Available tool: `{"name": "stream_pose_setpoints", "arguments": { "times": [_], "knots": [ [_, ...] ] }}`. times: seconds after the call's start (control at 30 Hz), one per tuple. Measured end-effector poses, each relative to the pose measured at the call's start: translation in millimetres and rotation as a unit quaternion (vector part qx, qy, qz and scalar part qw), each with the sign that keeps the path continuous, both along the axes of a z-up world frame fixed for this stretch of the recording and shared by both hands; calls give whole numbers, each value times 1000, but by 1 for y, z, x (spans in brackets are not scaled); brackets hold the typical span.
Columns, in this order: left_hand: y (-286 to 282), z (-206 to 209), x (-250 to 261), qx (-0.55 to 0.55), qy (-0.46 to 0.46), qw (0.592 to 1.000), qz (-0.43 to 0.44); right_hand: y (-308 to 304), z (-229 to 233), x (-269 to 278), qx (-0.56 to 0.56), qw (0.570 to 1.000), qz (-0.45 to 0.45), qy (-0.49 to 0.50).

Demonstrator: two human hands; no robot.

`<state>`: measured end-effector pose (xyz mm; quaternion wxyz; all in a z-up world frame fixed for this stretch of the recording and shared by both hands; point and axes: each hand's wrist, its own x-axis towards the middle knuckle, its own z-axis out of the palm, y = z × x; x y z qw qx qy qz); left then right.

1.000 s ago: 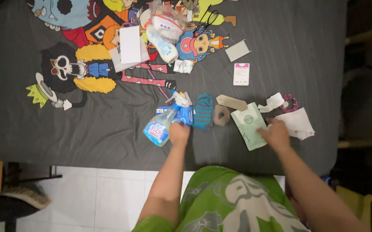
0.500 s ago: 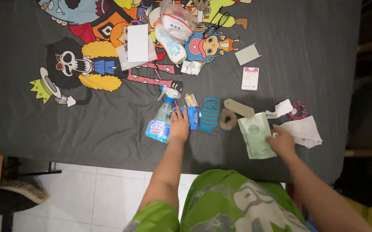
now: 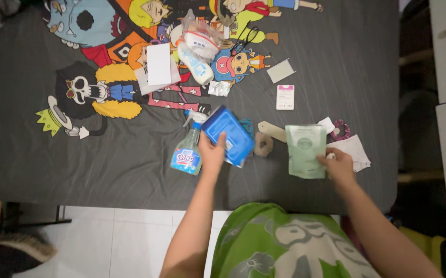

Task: The person organizes various personal care and cosmetic items from a bed onto a white vanity table. They pick up bottles, tubes, boxes, and packets, then place them on the table or into a drawer. The person also wipes the table surface with a cloth and spray bottle.

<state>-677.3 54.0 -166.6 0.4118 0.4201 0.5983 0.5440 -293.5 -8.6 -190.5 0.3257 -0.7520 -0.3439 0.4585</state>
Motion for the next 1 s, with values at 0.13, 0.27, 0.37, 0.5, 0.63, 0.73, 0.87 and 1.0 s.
{"name": "stream_pose_setpoints", "arguments": {
  "times": [0.13,0.27,0.37,0.5,0.63,0.73,0.87,1.0],
  "knots": [
    [-6,40,32,-64,-213,969,-108,9,59,-8,18,999,-37,0],
    [-1,56,63,-72,-226,961,-141,6,112,11,82,989,-90,79],
    [3,56,83,-127,-215,960,-124,-3,141,27,135,969,-101,180],
    [6,65,120,-54,-102,985,-125,-20,163,42,145,938,-101,298],
    [5,93,160,11,-161,959,-235,-40,160,43,165,921,-94,341],
    [-2,117,191,46,-235,905,-351,-54,155,43,140,926,-140,322],
    [-17,138,224,-10,-213,884,-415,-80,158,39,132,920,-190,317],
    [-35,143,262,-78,-191,892,-403,-101,171,41,105,914,-174,350]
  ]
}}
